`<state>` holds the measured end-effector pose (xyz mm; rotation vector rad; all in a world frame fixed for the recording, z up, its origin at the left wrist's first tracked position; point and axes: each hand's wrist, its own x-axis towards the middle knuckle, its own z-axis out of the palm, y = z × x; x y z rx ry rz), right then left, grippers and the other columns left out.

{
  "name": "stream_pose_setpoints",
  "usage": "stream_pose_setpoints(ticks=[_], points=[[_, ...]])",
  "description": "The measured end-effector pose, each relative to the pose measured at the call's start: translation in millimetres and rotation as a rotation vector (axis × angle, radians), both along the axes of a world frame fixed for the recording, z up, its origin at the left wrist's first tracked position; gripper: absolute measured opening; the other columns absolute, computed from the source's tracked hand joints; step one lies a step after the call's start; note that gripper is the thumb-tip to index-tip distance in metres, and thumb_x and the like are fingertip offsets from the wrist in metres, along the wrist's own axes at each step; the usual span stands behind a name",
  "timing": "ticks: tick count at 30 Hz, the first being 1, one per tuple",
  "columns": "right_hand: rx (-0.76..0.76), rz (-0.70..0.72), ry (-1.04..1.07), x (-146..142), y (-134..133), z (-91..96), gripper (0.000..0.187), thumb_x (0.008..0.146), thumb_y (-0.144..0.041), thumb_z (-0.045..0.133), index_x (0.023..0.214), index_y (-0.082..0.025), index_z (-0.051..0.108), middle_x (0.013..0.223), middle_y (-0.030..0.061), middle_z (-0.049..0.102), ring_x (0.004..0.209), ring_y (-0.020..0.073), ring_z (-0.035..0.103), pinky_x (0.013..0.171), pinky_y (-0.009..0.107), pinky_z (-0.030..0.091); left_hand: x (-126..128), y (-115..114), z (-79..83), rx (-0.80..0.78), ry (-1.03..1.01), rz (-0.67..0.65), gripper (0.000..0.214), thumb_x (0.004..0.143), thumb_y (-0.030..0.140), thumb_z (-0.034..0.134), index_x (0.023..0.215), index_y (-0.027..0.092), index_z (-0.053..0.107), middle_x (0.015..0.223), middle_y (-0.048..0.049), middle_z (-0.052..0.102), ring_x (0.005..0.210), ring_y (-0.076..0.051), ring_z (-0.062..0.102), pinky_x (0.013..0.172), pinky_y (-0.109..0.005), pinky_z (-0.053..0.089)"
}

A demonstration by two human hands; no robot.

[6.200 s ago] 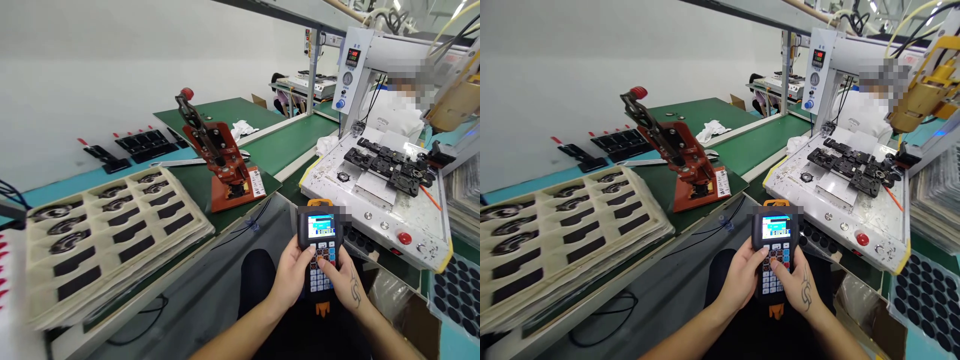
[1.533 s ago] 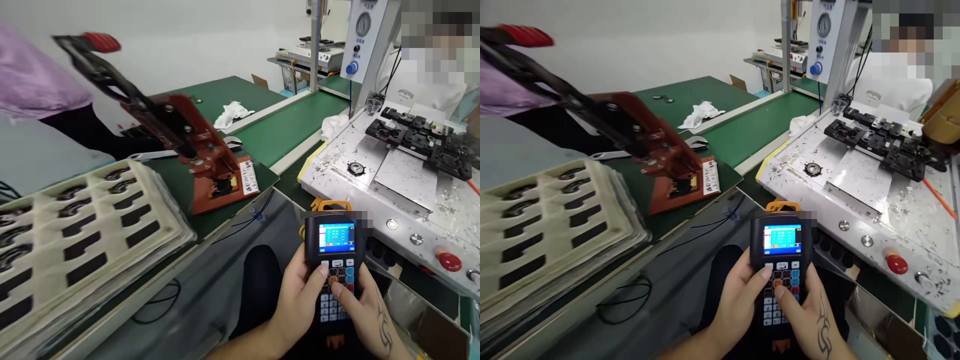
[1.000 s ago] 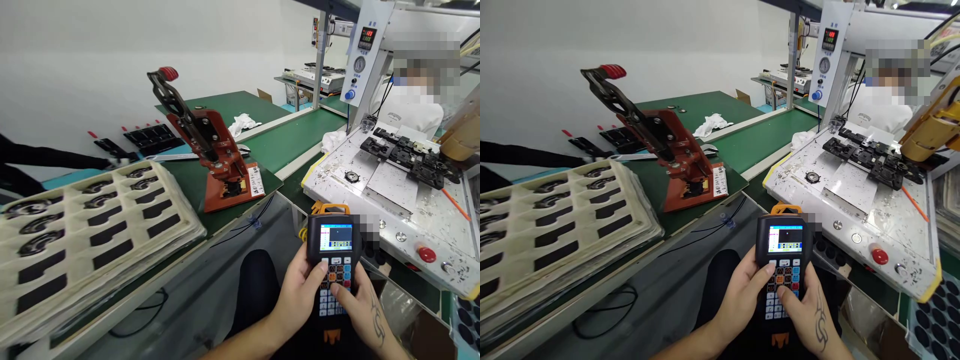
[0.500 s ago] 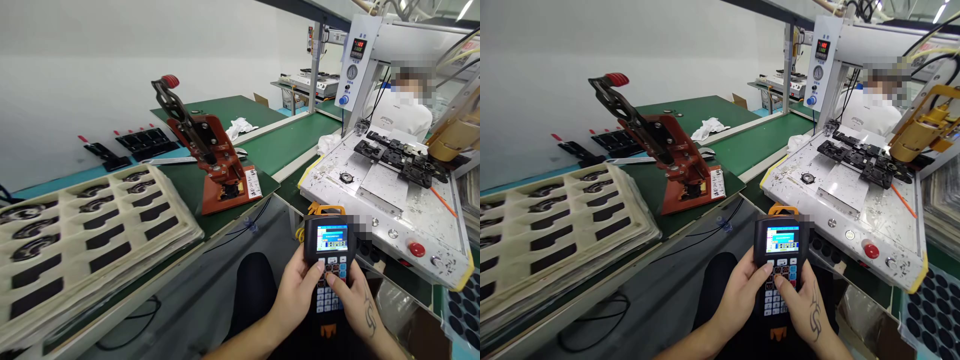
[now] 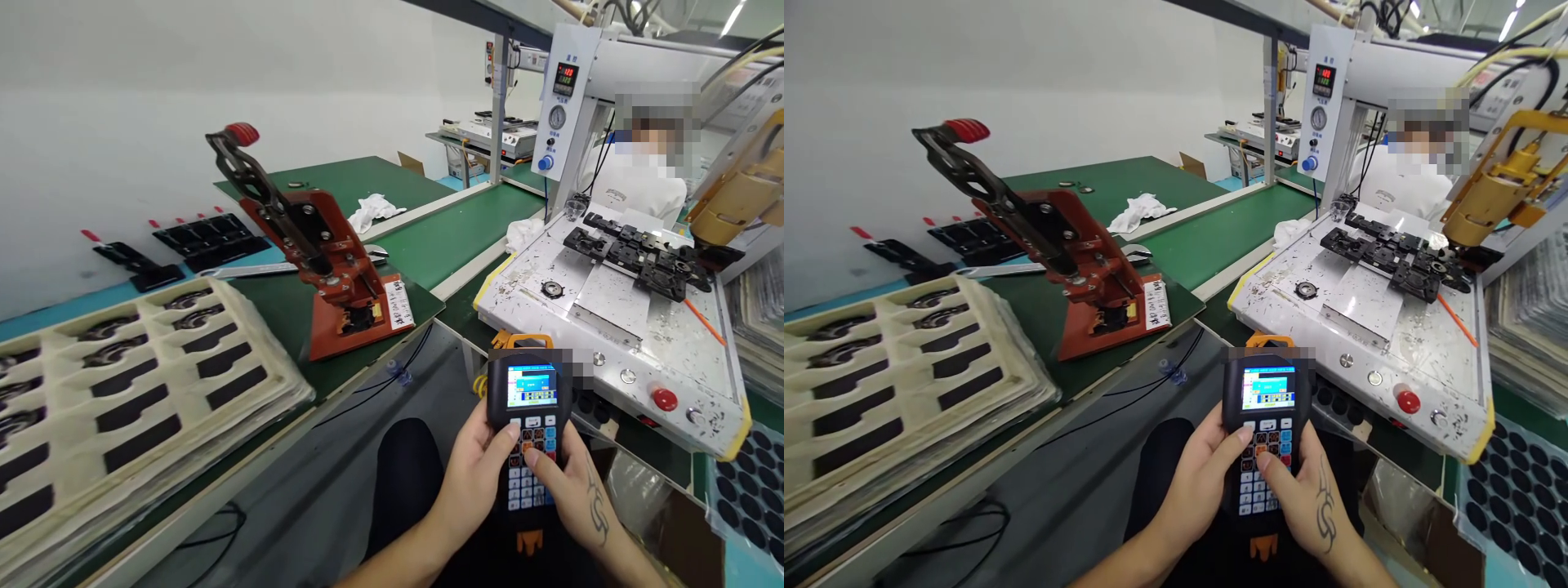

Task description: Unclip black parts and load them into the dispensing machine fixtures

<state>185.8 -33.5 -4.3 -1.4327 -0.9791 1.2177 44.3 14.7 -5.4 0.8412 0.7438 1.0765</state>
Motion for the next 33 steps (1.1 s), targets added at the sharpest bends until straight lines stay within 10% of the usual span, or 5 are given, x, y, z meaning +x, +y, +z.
stream_pose_setpoints(ticks=[33], points=[[0.138,0.091,0.304,6,11,2.9,0.057,0.092,-0.051,0.08,0.14,-0.026,0.065,0.118,0.0076,0.08,0.108,0.0305,0.077,0.1,0.048,0.059,10,6,-7.7,-0.201,0.16,0.09,0.067,0.077,0.056,0.092,0.132,0.022,0.076,0.127,-0.0105,0.082,0.122,-0.039,0.074,0.103,-0.042,0.063]])
